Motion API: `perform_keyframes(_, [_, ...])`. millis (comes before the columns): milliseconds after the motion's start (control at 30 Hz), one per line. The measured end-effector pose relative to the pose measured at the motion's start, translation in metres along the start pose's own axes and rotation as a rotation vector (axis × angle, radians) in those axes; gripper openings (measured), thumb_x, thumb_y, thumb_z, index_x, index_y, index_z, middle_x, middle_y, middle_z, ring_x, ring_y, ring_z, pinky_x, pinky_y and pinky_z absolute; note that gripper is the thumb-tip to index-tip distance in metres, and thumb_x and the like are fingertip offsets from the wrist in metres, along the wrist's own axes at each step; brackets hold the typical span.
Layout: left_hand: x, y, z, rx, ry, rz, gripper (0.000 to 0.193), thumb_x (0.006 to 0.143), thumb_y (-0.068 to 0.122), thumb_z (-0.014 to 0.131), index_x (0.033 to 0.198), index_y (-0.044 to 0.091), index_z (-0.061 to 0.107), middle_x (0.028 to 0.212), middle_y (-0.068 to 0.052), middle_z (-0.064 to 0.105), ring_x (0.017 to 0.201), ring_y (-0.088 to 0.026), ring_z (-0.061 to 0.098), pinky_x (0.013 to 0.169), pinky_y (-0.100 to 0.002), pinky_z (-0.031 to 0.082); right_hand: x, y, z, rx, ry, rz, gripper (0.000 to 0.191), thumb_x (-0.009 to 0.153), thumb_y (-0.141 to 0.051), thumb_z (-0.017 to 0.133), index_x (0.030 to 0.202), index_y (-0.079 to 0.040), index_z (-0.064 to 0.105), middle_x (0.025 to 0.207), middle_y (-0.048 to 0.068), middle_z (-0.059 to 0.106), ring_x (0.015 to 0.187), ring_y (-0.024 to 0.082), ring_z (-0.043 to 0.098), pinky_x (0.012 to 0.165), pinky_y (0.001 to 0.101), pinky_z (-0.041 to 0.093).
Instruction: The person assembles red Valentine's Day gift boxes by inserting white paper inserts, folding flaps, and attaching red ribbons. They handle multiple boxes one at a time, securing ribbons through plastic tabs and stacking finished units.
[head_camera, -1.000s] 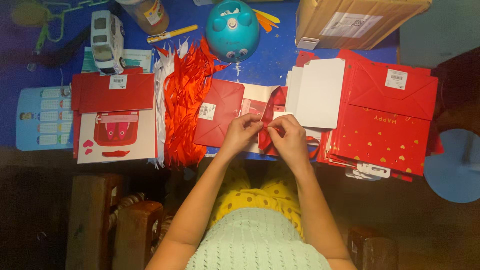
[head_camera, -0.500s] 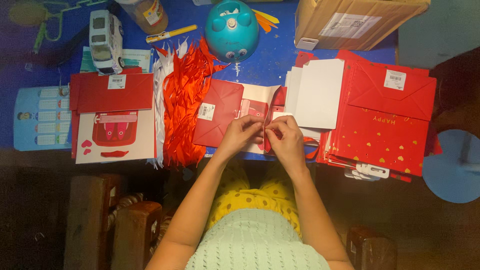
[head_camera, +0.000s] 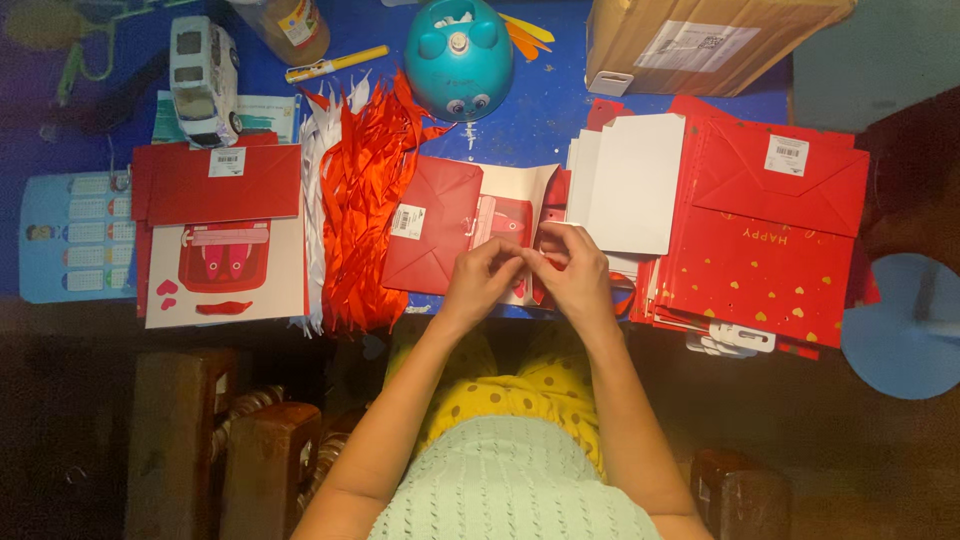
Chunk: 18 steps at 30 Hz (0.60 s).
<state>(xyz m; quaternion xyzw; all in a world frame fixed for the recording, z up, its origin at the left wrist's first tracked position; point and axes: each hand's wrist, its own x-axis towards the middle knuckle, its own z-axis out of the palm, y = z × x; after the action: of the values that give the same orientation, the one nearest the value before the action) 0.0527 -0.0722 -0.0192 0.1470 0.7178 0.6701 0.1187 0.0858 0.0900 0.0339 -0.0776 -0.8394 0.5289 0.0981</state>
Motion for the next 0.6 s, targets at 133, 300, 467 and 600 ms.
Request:
perform_keyframes(133, [-0.005, -0.007, 0.003, -0.166, 0.097, 0.013, 0.009, 0.102, 0.004, 0.061, 0.106, -0.003, 0.064, 0.096, -0.011, 0.076, 0.089, -0.015, 0.075, 0.083, -0.029, 0.063, 0.003, -0.005, 0.0, 0.014, -0.002, 0.206, 0.031, 0.091, -0.006, 0.071, 0.12, 0.001, 0.066, 0.109, 0.012, 0.072, 0.094, 0.018, 0.076, 0.076, 0.0289, 0.063])
perform_keyframes(300, [-0.002, -0.009, -0.015, -0.484, 0.203, 0.03, 0.01, 0.107, 0.007, 0.057, 0.113, -0.001, 0.056, 0.111, -0.016, 0.072, 0.099, -0.021, 0.074, 0.088, -0.034, 0.062, 0.003, -0.007, -0.004, 0.12, 0.018, 0.09, 0.049, 0.088, 0.002, 0.061, 0.136, -0.002, 0.051, 0.115, 0.012, 0.067, 0.094, 0.014, 0.071, 0.077, 0.0274, 0.062])
perform_keyframes(467, [0.006, -0.003, -0.039, -0.695, 0.304, -0.037, 0.012, 0.107, 0.011, 0.056, 0.113, 0.003, 0.05, 0.113, -0.016, 0.072, 0.099, -0.023, 0.073, 0.086, -0.038, 0.062, 0.0, -0.001, -0.007, -0.137, -0.052, -0.038, 0.037, 0.092, 0.0, 0.058, 0.124, -0.008, 0.073, 0.11, 0.011, 0.069, 0.09, 0.02, 0.068, 0.079, 0.0316, 0.054])
perform_keyframes(600, [0.012, 0.003, -0.047, -0.837, 0.334, -0.005, 0.011, 0.108, 0.01, 0.055, 0.116, 0.004, 0.051, 0.115, -0.018, 0.07, 0.106, -0.025, 0.072, 0.094, -0.041, 0.062, 0.0, 0.004, -0.008, -0.061, -0.098, 0.01, 0.034, 0.092, -0.001, 0.053, 0.116, -0.008, 0.076, 0.109, 0.011, 0.067, 0.092, 0.021, 0.068, 0.08, 0.0314, 0.053])
